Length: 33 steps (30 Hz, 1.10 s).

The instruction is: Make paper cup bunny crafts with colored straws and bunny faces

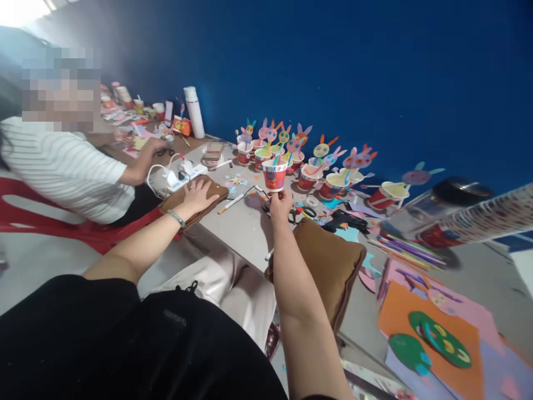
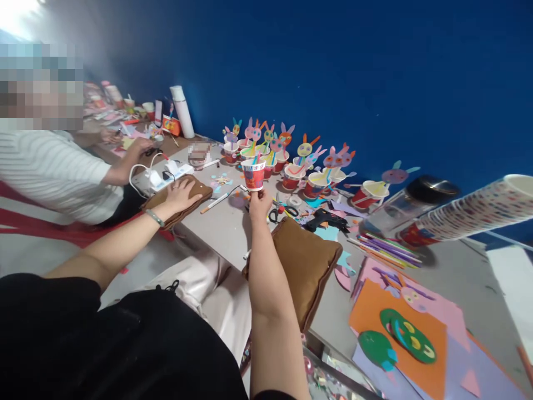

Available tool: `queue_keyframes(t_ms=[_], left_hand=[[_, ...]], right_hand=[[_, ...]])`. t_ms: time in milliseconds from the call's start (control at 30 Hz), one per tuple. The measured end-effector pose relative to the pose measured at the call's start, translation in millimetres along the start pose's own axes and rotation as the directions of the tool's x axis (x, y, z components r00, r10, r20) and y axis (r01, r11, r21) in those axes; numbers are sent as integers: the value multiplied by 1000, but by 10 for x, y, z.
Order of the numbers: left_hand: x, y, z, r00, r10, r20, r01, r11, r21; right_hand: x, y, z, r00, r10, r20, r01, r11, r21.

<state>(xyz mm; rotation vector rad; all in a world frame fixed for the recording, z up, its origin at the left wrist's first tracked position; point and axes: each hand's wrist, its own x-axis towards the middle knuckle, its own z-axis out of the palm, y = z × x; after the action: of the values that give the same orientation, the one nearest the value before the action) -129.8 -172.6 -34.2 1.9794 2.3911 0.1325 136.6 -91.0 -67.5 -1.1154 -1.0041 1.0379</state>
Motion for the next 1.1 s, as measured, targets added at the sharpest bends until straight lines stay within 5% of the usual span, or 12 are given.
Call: queue_keyframes(t_ms=[200,700,1100], left_hand=[[-30,149,15,989,-23,-147,29,999,39],[21,-93,238,959,37,-282,-32,999,23],[365,-211,110,934,304,-189,-322,944,-74]], right_hand=[[-14,76,23,1000,24,16,-24,1000,-5],[69,251,-71,999,-7,33,11,993,-116],[80,203,-149,996,-82,-27,72,960,-269]])
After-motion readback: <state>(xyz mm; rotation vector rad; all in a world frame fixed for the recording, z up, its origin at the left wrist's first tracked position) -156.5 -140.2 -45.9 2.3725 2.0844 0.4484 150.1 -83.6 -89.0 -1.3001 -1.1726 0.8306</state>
